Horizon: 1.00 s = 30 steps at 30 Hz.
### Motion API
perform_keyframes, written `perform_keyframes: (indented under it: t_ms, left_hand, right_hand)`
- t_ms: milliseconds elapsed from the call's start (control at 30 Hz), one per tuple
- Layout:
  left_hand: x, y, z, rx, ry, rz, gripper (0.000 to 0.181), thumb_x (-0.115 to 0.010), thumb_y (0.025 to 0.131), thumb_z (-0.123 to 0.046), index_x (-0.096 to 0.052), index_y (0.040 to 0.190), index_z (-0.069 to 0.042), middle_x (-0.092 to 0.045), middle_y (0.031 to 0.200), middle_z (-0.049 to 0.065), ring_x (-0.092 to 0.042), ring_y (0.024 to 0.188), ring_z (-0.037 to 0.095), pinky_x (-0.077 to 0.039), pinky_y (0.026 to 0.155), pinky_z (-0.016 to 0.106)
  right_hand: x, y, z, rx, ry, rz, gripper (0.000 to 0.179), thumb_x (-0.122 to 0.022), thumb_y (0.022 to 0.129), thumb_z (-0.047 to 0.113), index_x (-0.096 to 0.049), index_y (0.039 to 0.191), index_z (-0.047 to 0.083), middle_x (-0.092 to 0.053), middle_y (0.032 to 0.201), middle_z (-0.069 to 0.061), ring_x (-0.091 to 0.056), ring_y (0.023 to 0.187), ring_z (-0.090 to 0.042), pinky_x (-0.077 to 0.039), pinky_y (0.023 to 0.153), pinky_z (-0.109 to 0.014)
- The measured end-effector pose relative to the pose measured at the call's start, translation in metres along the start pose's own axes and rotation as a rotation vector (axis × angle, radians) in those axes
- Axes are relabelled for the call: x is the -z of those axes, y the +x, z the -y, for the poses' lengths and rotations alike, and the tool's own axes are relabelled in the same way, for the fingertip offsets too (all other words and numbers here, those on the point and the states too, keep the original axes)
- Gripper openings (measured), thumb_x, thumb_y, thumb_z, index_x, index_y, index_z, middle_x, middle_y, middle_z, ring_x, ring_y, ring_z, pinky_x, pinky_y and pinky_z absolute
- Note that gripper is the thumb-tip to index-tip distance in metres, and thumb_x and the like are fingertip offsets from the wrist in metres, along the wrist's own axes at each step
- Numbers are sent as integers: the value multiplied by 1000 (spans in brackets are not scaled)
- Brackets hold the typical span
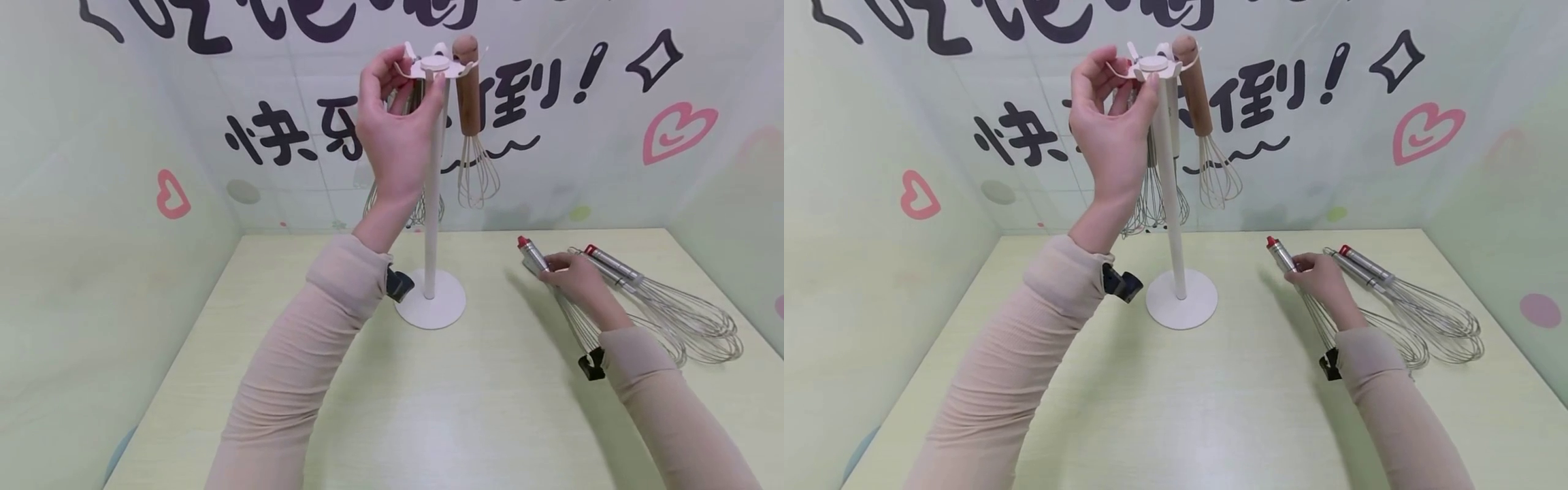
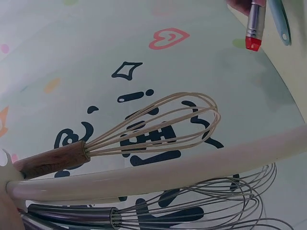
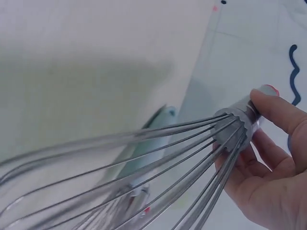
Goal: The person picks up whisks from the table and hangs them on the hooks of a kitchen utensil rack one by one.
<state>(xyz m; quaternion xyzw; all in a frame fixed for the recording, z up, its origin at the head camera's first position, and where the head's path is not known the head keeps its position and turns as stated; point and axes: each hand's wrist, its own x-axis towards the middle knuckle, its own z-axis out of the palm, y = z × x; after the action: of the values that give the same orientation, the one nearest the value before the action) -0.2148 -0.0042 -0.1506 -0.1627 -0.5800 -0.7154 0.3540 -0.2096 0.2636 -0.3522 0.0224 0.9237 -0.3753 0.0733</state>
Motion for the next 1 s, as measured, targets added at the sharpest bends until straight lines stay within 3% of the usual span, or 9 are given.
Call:
perform_keyframes:
  t_ms: [200,367,433,667,900,1000]
  left_hand:
    - [0,1,-1,-13,19,10,45,-67,80,7,-48,121,11,-54,110,16,-54,101,14,-47,98,9]
    - [1,1,-3,-9,20,16,44,-67,81,7,-49,121,10,-53,109,16,-54,101,15,-46,98,9]
    - [2,1,-4,-5,17,22,43,-67,80,7,-49,120,10,-53,108,16,-55,101,15,-46,98,9]
    - [3,1,-6,10,21,41,41,-68,80,7,-50,117,8,-53,107,14,-55,100,14,-47,97,9]
    - [5,1,-6,18,14,53,39,-68,80,6,-50,115,8,-54,106,14,-55,98,14,-48,96,10]
    - [5,1,-6,21,13,57,39,-68,80,6,-50,115,8,-54,106,13,-55,98,14,-48,96,10]
  right_hand:
    - [7,-4,23,44,93,-72,56,-58,94,27,-41,139,-1,-50,135,-26,-54,115,-35,-50,89,-34]
    - [11,-7,42,43,189,-121,59,-58,94,32,-40,142,5,-50,137,-20,-55,104,-12,-46,81,-17]
    - [13,-8,49,38,222,-139,59,-58,93,33,-40,143,6,-49,138,-18,-53,99,-4,-47,83,-16]
    - [18,-14,71,35,351,-147,63,-58,93,35,-36,145,10,-44,140,-14,-50,115,-18,-44,108,-40]
    - [24,-19,91,68,389,-197,60,-60,91,33,-39,144,12,-49,130,-4,-53,102,-6,-49,95,-25]
    - [28,-21,100,88,438,-215,57,-62,91,32,-42,141,13,-51,127,-1,-54,100,-3,-49,98,-29]
